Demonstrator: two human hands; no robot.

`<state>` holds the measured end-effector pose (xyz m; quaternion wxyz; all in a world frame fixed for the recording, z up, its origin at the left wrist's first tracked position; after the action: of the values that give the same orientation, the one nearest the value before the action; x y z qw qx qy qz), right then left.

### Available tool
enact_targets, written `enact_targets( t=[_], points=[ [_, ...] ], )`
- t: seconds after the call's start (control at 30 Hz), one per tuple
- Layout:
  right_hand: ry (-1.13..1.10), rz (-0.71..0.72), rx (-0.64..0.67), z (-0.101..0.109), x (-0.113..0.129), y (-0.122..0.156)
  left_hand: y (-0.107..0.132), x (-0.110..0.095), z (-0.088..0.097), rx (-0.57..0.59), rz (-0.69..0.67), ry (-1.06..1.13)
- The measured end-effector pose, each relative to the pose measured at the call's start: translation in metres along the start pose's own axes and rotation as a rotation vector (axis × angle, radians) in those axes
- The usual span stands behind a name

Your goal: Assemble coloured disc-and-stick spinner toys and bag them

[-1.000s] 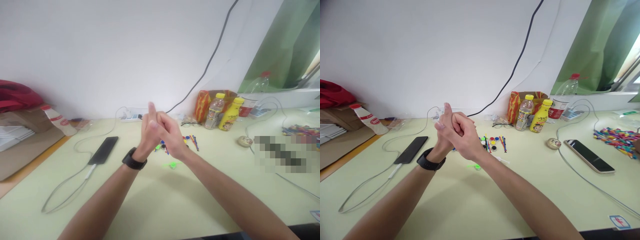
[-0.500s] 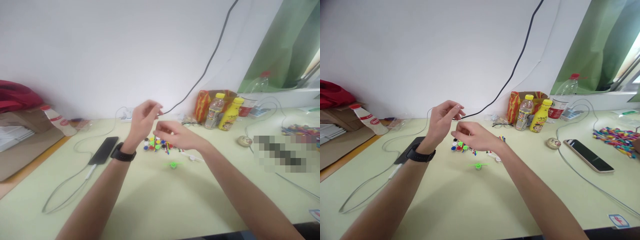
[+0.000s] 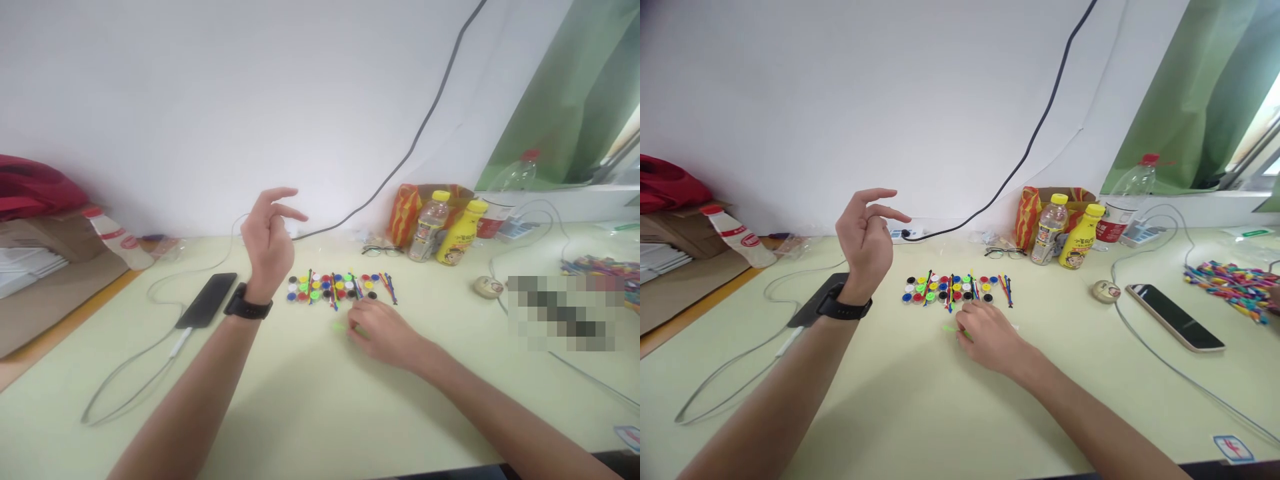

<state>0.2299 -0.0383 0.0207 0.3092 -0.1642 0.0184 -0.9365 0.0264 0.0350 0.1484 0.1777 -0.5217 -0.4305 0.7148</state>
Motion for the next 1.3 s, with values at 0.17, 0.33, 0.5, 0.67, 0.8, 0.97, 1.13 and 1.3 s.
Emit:
enact_targets(
  t=[0.17, 0.33, 0.5, 0.67, 0.8, 0.97, 1.13, 1.3],
  points=[
    [0.004, -0.064, -0.129, -0.01, -0.017, 0.02, 0.002, -0.009, 0.006, -0.076, -0.091, -0.006],
    [-0.11, -0.158, -0.149, -0.012, -0.04, 0.042, 0.002, 0.002, 0.0, 0.126, -0.018, 0.067],
    [-0.102, -0.26, -0.199, -0.004, -0.064, 0.067, 0.017, 0.005, -0.025, 0.559, -0.044, -0.075],
    [-0.008, -0.384, -0.213, 0.007, -0.098, 0.084, 0.062, 0.001, -0.06, 0.915, -0.255, -0.209],
    [0.071, -0.396, -0.202, 0.022, -0.113, 0.085, 0.105, 0.011, -0.085, 1.052, -0.425, -0.406],
    [0.021, -0.352, -0.229, 0.039, -0.118, 0.052, 0.135, 0.028, -0.102, 1.085, -0.538, -0.543],
    [0.04, -0.416, -0.114, 0.035, -0.13, 0.011, 0.139, 0.033, -0.108, 1.118, -0.526, -0.501],
    [-0.006, -0.441, -0.058, 0.026, -0.139, -0.003, 0.135, 0.013, -0.088, 1.13, -0.556, -0.431]
  ],
)
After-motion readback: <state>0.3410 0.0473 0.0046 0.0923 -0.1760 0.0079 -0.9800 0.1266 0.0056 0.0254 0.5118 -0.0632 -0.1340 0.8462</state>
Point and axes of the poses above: each hand's wrist, its own y-axis away from the middle knuckle, its own z-axis out of the back of the hand, x = y × z, the point moved 3 cm from there along -y, towards the middle knuckle
